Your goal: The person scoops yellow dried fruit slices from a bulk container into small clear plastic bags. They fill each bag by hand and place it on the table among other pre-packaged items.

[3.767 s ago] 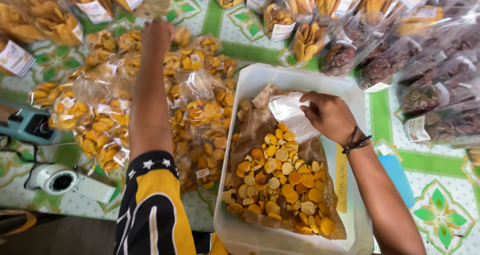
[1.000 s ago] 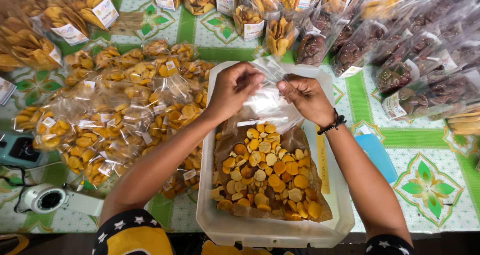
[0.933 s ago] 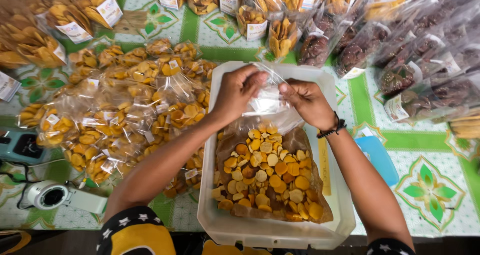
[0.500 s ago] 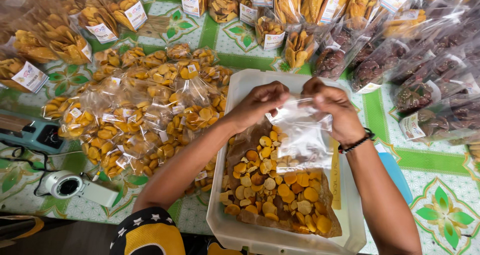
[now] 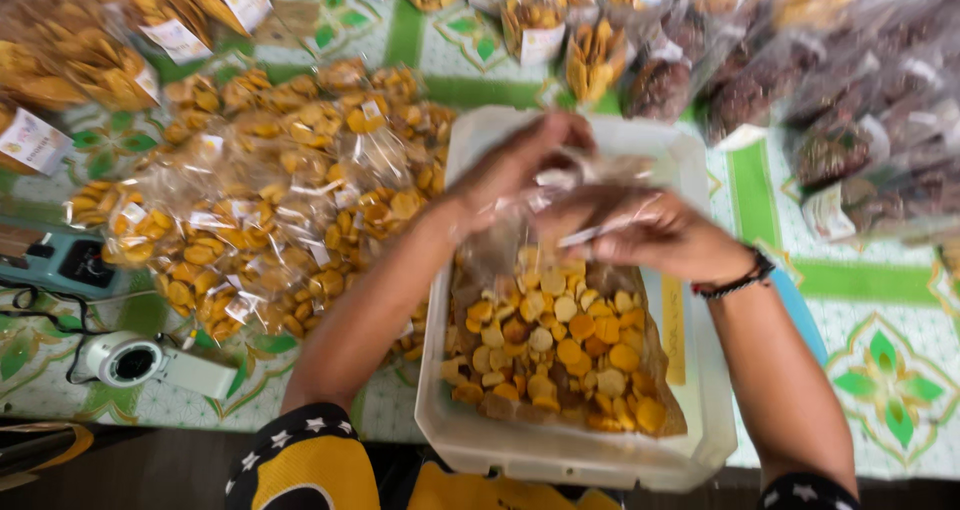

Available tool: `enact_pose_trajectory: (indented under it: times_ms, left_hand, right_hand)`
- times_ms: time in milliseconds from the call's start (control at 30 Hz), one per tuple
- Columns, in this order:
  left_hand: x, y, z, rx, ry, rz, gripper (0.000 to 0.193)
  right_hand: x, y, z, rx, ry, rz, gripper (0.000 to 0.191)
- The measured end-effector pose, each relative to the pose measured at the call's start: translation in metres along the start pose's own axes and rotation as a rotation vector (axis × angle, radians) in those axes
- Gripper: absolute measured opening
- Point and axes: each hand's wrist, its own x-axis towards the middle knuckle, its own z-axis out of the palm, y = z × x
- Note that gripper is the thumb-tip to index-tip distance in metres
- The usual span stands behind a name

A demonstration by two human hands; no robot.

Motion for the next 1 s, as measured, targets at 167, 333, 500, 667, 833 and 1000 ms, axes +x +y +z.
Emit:
enact_pose_trajectory:
  times_ms: [167, 333, 500, 667, 833, 1000]
  left_hand:
    - [-0.038, 0.015, 0.011, 0.007, 0.165, 0.191, 0.055]
    - [-0.038, -0.001, 0.021, 0.524, 0.602, 0.475, 0.019]
    - [-0.051, -0.004, 0.006, 0.779, 0.622, 0.692, 0.011]
    - [-0.046, -0.008, 0.001, 0.888, 0.593, 0.659, 0.015]
    - [-0.052, 0.018, -0.005, 0.846, 0.573, 0.421, 0.020]
    - [-0.061, 0.025, 0.010, 0.567, 0.483, 0.748, 0.049]
  right_hand:
    - [0.008, -0.026, 0.016, -0.355, 0.352, -0.167, 0.008]
    - [0.016, -0.021, 0.030, -0.462, 0.575, 0.174, 0.025]
    - [0.006, -0.024, 0.035, -0.697, 0.548, -0.023, 0.015]
    - [0.007, -0.028, 0.049, -0.738, 0.397, -0.101, 0.017]
    - [0.005, -0.036, 0.043, -0.564, 0.279, -0.142, 0.011]
    - [0.006, -0.032, 0.041, -0.324, 0.384, -0.155, 0.011]
